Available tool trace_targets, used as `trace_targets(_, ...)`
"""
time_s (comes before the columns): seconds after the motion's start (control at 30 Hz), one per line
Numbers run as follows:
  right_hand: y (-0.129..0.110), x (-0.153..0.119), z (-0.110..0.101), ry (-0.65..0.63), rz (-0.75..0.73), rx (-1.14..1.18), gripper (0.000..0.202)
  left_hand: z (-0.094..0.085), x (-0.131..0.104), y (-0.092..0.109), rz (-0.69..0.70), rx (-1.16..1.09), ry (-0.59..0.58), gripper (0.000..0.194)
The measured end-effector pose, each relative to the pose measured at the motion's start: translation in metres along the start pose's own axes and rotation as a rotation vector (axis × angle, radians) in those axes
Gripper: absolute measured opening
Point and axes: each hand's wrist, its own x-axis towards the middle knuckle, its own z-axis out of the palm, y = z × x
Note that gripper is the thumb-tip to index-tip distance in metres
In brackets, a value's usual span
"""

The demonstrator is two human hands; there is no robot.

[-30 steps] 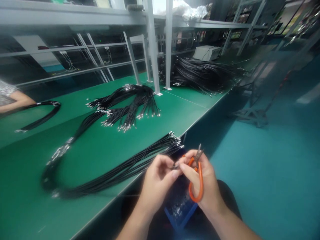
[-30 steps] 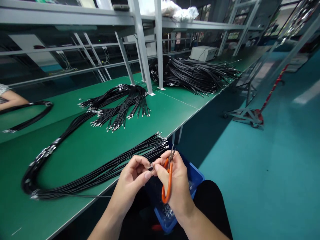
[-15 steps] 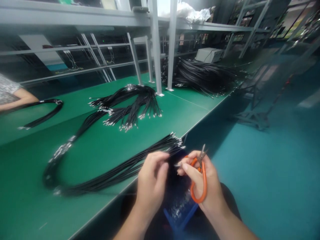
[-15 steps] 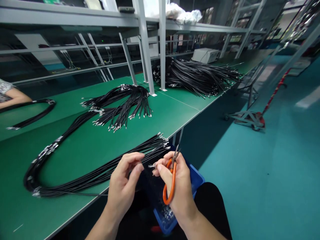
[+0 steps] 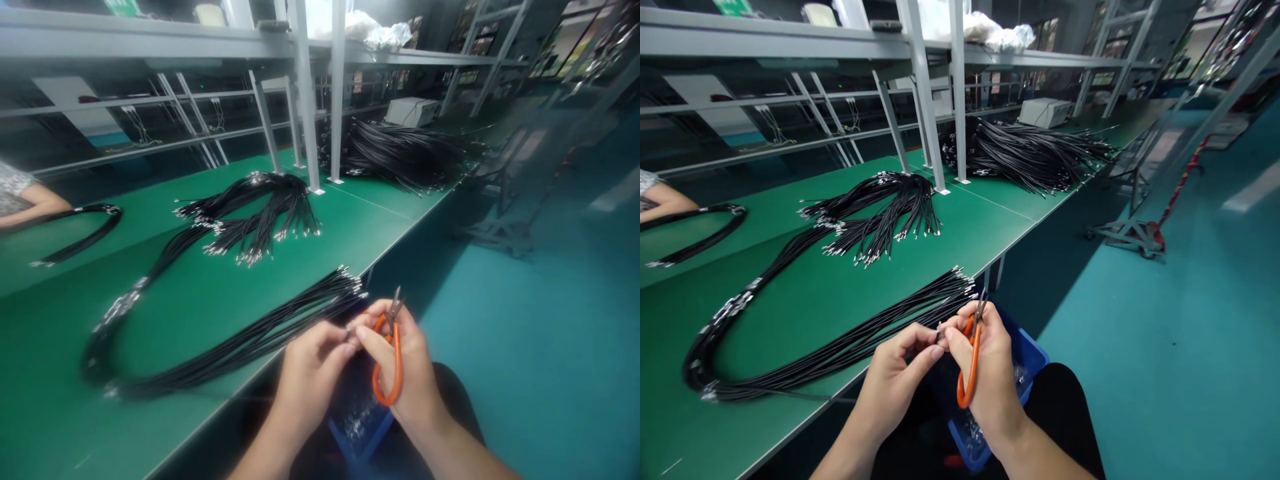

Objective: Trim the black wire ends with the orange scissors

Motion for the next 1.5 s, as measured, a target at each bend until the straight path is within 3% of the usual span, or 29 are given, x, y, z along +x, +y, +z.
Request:
trace_targets(0.13, 0.0, 0.001, -0.001, 0.022, -0.042, -0.058, 0.022, 0.002, 0.001, -0.005, -0.117, -0.155, -0.03, 0.017)
trace_targets(0.3, -0.002, 0.001, 0.004, -0.011, -0.067, -0.034, 0.023, 0.002, 0.003, -0.003, -0.142, -0.217, -0.059, 0.021)
trace_targets(0.4, -0.002, -0.001, 0.003, -0.001, -0.108, -0.135, 0.02, 0.001, 0.003, -0.002, -0.163, -0.261, -0.064, 0.021)
trace_targets(0.53, 0.002, -0.004, -0.007, 0.035, -0.291, -0.384, 0.019, -0.001, 0.004, -0.005, -0.186, -0.328, -0.088, 0.022)
trace_targets(0.7, 0.008, -0.004, -0.015, -0.086, -0.508, -0.661, 0.03, -0.002, 0.005, -0.006, -0.2, -0.387, -0.118, 0.025)
trace_targets(0.93, 0.01, -0.003, -0.012, -0.083, -0.719, -0.813, 0.025, 0.0, 0.002, -0.002, -0.179, -0.361, -0.121, 0.022)
trace_targets(1.1, 0.012, -0.005, -0.013, -0.079, -0.818, -0.86, 0.033, 0.001, 0.0, -0.004, -0.133, -0.317, -0.041, 0.018)
trace_targets(1.23, 0.02, -0.01, -0.023, 0.023, -0.711, -0.882, 0.035, -0.003, 0.004, -0.01, -0.149, -0.39, 0.029, 0.016)
trace_targets(1.37, 0.016, -0.025, -0.024, -0.029, -0.313, -0.653, 0.042, -0.005, 0.007, -0.016, -0.159, -0.463, 0.056, 0.009)
trace_targets(1.5, 0.004, -0.035, -0.015, -0.146, 0.077, -0.333, 0.029, -0.003, 0.006, -0.02, -0.144, -0.472, 0.12, 0.009)
